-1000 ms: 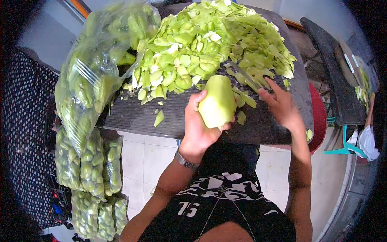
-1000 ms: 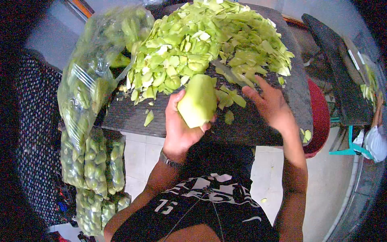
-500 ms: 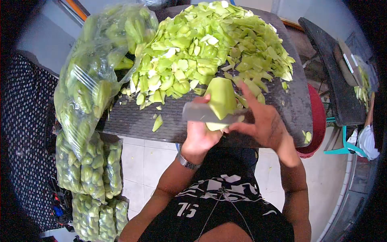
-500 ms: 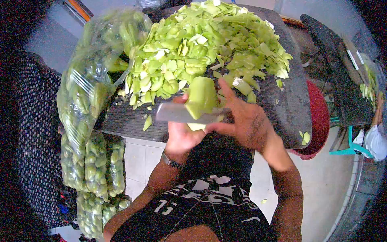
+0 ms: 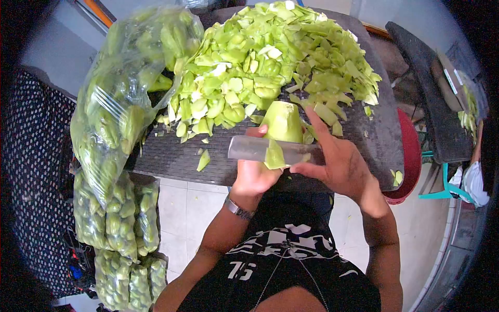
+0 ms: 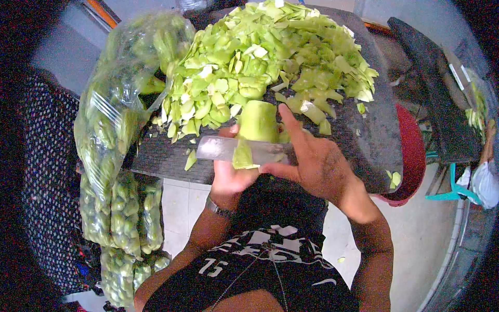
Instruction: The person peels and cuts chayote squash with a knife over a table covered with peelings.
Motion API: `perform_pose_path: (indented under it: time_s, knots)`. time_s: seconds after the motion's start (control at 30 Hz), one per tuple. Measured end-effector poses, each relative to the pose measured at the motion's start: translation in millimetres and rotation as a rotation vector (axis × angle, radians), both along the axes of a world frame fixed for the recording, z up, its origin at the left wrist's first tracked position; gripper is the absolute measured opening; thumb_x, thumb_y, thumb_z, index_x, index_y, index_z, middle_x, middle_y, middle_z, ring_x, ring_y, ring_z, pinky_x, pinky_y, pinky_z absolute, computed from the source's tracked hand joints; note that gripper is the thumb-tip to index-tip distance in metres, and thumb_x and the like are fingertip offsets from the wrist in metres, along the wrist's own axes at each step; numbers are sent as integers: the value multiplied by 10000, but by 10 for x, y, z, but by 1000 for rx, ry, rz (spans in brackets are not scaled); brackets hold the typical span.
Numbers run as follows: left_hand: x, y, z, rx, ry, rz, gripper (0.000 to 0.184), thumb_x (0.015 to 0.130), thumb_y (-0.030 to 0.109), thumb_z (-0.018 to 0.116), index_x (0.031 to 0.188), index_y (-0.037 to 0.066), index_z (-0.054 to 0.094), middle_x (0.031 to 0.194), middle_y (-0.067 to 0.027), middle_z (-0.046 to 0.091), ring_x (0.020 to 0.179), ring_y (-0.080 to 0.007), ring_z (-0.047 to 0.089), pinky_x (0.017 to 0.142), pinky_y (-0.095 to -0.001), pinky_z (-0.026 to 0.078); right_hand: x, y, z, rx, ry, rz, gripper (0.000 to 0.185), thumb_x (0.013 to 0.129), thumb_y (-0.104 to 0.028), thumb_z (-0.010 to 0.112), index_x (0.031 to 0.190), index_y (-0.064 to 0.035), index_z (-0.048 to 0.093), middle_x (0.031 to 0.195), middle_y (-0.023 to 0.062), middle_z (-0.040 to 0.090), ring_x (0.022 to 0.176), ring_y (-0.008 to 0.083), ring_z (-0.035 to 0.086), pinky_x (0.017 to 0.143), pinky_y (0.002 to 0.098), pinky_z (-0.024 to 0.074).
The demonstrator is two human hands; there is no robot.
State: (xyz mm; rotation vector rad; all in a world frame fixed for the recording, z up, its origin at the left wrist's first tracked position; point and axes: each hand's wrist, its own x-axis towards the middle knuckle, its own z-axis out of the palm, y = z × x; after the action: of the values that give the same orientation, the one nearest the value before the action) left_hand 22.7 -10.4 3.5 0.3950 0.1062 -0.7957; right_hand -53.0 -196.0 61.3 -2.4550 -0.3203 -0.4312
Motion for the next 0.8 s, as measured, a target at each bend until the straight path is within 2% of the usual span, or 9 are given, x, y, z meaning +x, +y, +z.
perform_pose_path:
  time_s: [0.1,0.2,0.23,0.3,0.33,0.47,0.57,0.67,0.8]
  knots:
    - [-17,88,-198,-134,54,-40,671,947,493,530,1442,40,502,1343,-192,629,1263,-381,584,1089,-551,467,21,-3,19,1,14,43,1050,822,-478,811,1602,-77,233,915,244,700,887,445,707,775,472,553]
    - [-62,60,-189,10,80,50,577,951,436,555,1354,23,553,1271,-186,657,1129,-363,657,963,-539,544,32,-98,125,24,266,15,1076,817,-582,774,1591,-68,231,1168,313,655,1042,485,669,863,519,557]
    - [-53,78,-154,-64,2,-5,593,945,446,552,1356,18,550,1254,-194,661,1083,-378,670,904,-533,566,48,-152,126,26,322,-9,1079,817,-605,764,1588,-68,232,1228,329,644,1079,495,659,886,530,556]
    - [-47,156,-52,-209,-148,-111,625,934,466,544,1359,8,544,1221,-211,668,991,-407,696,784,-520,610,104,-337,37,19,325,-94,1055,820,-594,768,1587,-101,238,1212,324,653,1087,494,656,902,528,553]
    - [-59,131,34,-68,-166,-67,662,914,489,536,1363,3,539,1183,-225,675,868,-423,706,620,-479,608,124,-418,15,14,337,-138,1039,822,-588,769,1586,-121,241,1198,321,661,1094,492,654,910,526,551]
    - [28,166,2,-66,-74,-70,676,900,496,543,1388,28,529,1199,-231,662,870,-413,699,609,-468,604,153,-689,-188,-60,247,-177,988,839,-539,780,1573,-121,267,1104,305,691,998,489,685,806,523,563]
    - [12,160,19,-16,-33,-9,700,898,508,538,1412,34,504,1215,-257,637,836,-413,698,559,-452,615,126,-617,-18,-122,478,-285,926,872,-514,761,1562,-118,287,973,286,704,910,487,698,756,521,551]
    - [-14,154,49,30,-56,37,704,896,513,539,1415,38,505,1207,-261,640,840,-403,700,558,-440,612,15,-502,-176,-51,251,-238,826,898,-359,771,1556,-125,330,878,255,681,839,437,690,745,447,510]
    - [9,194,57,73,-123,20,706,899,524,529,1408,35,510,1198,-256,647,830,-397,699,550,-433,607,-33,-418,-82,42,393,-292,877,898,-486,750,1553,-120,298,809,244,682,810,482,694,714,518,537]
